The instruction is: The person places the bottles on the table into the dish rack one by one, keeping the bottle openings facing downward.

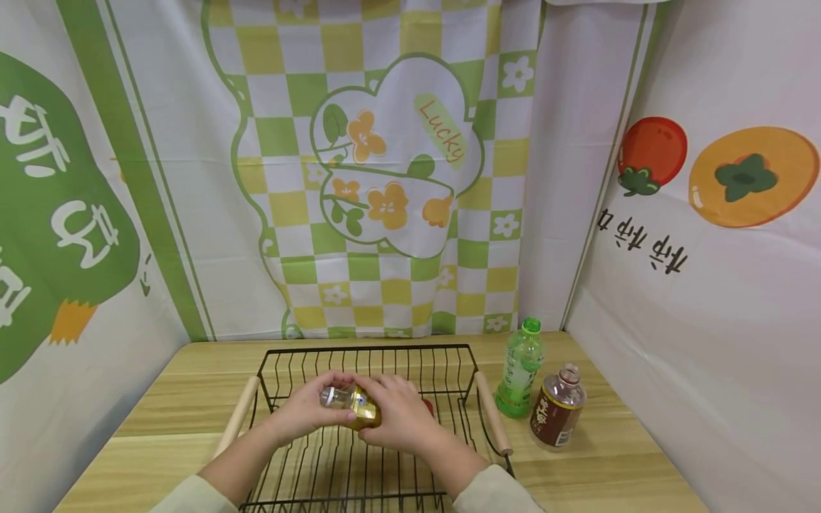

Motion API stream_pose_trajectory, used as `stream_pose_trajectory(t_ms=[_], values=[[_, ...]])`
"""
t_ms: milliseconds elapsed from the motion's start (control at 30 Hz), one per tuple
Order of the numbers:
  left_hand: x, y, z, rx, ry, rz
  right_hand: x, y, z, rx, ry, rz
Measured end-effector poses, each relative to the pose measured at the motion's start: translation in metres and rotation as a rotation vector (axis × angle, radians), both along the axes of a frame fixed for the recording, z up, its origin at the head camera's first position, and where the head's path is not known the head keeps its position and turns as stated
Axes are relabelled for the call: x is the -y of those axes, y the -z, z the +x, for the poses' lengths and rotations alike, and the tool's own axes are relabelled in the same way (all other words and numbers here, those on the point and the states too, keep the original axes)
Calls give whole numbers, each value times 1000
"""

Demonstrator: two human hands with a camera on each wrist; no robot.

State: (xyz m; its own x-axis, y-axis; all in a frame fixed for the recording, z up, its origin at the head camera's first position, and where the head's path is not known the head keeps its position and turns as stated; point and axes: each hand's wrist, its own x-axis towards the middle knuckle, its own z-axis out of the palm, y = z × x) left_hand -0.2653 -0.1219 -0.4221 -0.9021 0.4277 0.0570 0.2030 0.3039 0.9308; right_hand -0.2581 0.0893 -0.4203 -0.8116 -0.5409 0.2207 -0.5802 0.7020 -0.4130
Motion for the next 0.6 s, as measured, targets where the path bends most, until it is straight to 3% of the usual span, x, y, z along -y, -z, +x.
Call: stream_pose_trajectory(t_ms=[433,600], values=[[2,0,-3,-14,-74,-17,-2,-2,-4,7,50,-105],[3,1,-5,-39,-164,-4,-3,-3,-4,-11,108,-232]])
